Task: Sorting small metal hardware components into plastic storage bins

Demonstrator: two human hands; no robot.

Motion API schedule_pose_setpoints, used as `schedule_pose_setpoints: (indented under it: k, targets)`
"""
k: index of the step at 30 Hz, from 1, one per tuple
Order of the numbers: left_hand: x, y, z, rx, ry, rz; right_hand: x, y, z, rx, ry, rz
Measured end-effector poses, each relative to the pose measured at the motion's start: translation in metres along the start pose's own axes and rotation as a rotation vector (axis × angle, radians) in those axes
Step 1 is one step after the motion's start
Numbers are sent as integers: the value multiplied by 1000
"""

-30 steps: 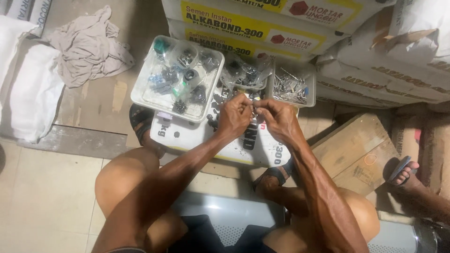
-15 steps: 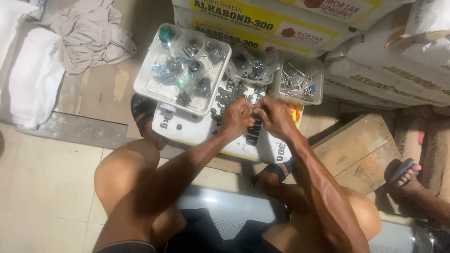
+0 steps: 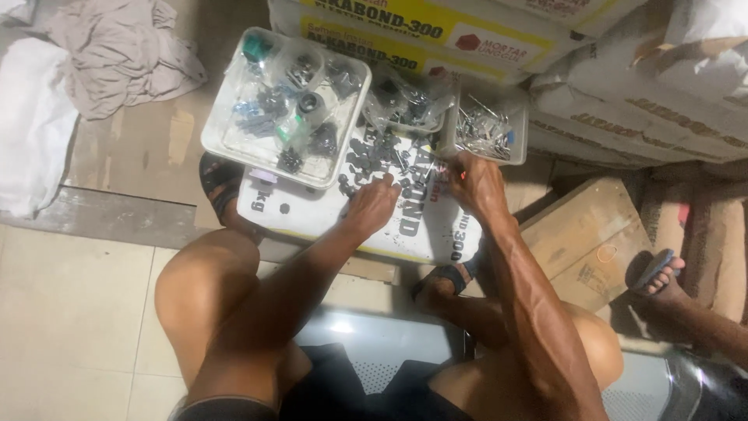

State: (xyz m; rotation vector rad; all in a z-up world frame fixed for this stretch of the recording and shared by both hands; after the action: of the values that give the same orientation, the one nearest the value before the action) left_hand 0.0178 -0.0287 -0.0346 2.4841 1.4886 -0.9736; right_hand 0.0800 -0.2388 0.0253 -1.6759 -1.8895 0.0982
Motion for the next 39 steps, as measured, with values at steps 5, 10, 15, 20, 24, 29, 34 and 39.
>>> schedule_pose_setpoints:
  k: [5,10,15,20,24,29,34,39]
  targets:
    - [-2,2,0,-93,26,-56,44,-31,-14,133,-133,52]
    - [26,30,23,-317,-427,-103,41,-35,5,182,-24,149]
    - [-9,0,-34,-267,-1221,-317,-43,12,91,32,-486,-104]
    - [-10,-3,-38,-216,-1320,-345,-30,9,72,152,-420,-106]
    - [-1,3,-32,-248,-1425,-348,-3,-2,33,259,-140,-102]
    - [-2,-2,-39,-254,-1421,-339,-28,17,47,103,-62,-128]
    - [0,0,-39,-253,-1442,-359,2,2,23,23,42,-188]
    - [1,2,-42,-307,-1451,-324,81,-41,-29,182,647,-304]
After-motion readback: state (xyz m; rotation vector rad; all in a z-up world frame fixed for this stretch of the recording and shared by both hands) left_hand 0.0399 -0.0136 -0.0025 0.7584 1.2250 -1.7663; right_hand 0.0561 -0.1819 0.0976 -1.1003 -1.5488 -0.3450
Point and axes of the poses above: each hand's wrist, its own y-axis towards the middle knuckle, its own z-axis out of the palm, x = y × z, the point moved 5 cm from there along y, towards the middle knuckle, and after that the axes turned 13 degrees about x, right-handed, at the moved point
